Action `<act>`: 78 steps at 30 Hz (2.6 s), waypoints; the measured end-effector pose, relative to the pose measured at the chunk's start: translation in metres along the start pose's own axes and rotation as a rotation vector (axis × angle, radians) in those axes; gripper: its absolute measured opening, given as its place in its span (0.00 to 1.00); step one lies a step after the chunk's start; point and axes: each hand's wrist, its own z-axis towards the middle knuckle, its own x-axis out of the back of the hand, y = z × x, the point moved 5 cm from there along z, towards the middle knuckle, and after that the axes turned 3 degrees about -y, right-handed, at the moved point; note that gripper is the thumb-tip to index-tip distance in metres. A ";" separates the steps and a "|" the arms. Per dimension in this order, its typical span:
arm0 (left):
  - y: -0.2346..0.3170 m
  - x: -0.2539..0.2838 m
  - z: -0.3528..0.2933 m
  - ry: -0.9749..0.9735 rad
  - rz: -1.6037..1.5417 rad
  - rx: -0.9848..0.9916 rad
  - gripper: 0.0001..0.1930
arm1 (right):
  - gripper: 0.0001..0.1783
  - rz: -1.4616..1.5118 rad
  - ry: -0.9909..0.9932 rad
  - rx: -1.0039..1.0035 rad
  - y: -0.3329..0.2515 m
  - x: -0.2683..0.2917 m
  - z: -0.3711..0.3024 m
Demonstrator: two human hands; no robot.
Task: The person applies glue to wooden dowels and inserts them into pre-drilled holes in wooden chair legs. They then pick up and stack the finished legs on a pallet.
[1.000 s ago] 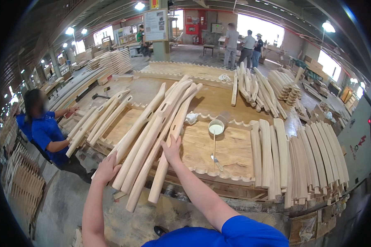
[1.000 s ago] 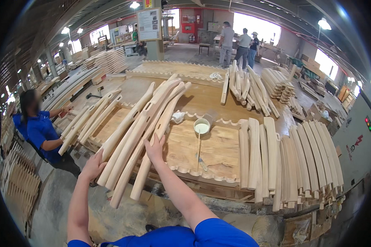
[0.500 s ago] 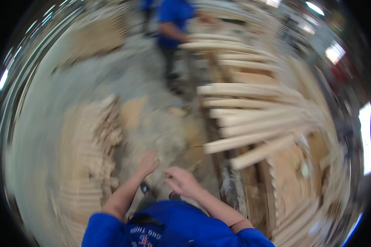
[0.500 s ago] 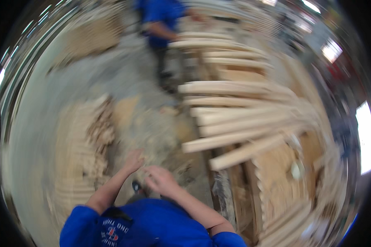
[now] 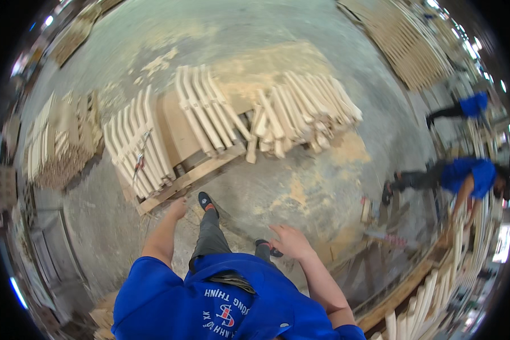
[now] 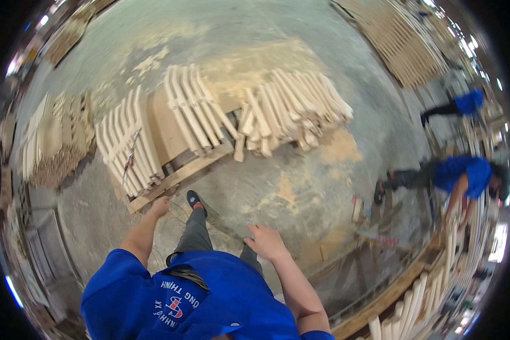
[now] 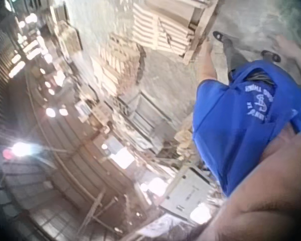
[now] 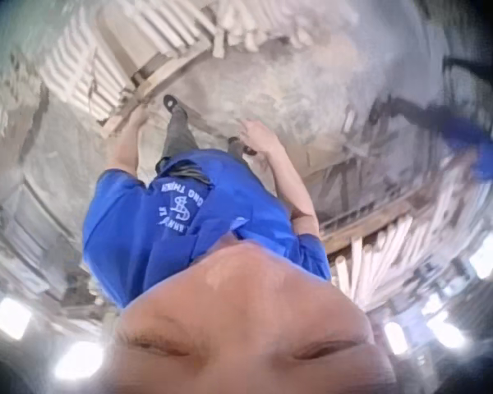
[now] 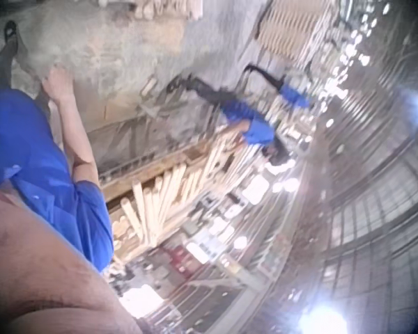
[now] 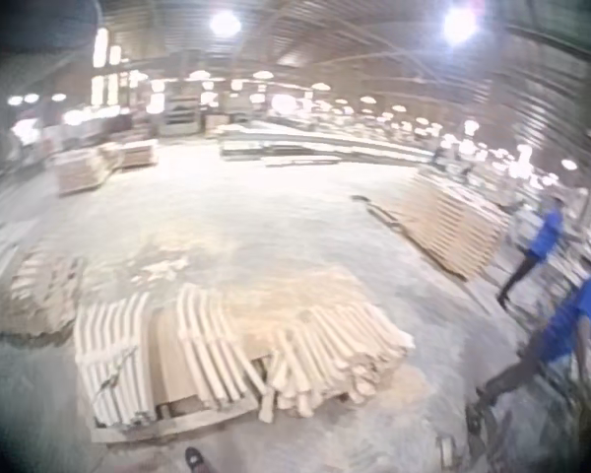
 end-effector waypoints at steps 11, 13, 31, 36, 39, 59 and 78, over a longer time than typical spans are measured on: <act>-0.216 0.032 0.121 -0.037 -0.043 0.348 0.22 | 0.25 0.161 -0.494 0.061 -0.120 -0.122 0.254; -0.251 0.051 0.146 0.171 -0.198 0.452 0.25 | 0.25 0.163 -0.593 0.050 -0.125 -0.146 0.283; -0.358 0.021 0.292 0.770 -0.976 0.315 0.16 | 0.33 0.576 -0.335 -0.221 -0.181 -0.301 0.670; -0.201 -0.016 0.224 0.582 -1.316 0.254 0.09 | 0.28 1.235 -0.313 -0.441 -0.226 -0.314 0.670; -0.169 -0.021 0.197 0.494 -1.334 0.165 0.08 | 0.23 1.528 -0.423 -0.577 -0.212 -0.316 0.632; -0.095 -0.198 0.019 -0.013 -0.812 0.634 0.25 | 0.18 -0.173 -0.001 -0.239 -0.144 -0.197 0.763; -0.118 -0.178 0.046 -0.009 -0.615 0.578 0.20 | 0.16 -0.001 0.259 -0.259 -0.179 -0.149 0.753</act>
